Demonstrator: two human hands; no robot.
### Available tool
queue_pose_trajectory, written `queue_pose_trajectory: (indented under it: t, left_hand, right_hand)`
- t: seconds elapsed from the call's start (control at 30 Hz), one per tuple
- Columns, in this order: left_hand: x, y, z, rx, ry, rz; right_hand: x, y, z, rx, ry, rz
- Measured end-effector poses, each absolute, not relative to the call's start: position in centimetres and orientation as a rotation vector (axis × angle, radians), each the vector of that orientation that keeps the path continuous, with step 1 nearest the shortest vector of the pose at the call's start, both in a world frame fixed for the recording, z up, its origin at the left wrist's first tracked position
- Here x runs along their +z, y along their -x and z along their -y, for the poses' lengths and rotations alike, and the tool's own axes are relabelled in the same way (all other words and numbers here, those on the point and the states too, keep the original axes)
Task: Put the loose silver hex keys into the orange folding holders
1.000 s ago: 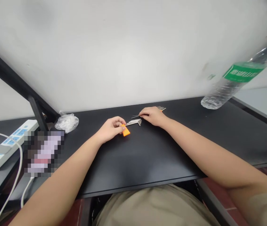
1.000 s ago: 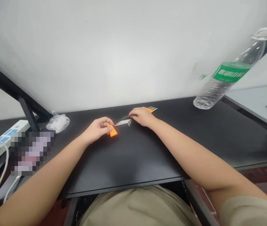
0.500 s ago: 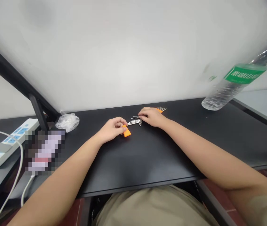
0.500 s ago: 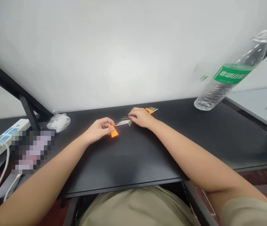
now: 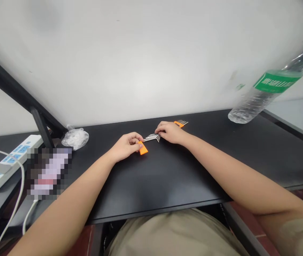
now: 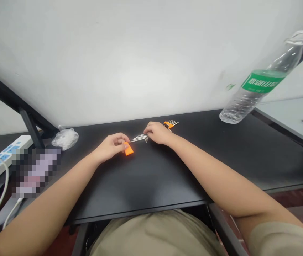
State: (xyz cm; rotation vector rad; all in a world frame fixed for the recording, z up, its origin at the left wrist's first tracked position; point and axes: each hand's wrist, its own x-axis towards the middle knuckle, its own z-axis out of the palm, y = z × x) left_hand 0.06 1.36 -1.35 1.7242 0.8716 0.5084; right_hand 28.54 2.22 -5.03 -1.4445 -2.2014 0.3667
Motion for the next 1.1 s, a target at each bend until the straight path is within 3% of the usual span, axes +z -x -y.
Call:
queue_pose_trajectory:
  t: [0.43,0.7,1.1]
  left_hand:
    - [-1.2,-0.1,-1.3,0.506,-1.716,-0.879]
    - [-1.8,-0.1,-1.6,0.698,-1.725,-0.876]
    - [-2.4,-0.6,-1.8,0.81,-1.583,-0.972]
  right_hand:
    - [-4.6,-28.3,-1.5,0.393,1.378,2.221]
    - [-3.3,-29.5,-0.7,0.279,1.41,2.086]
    - [-3.1,-26.7,1.5,0.324,1.402,2.375]
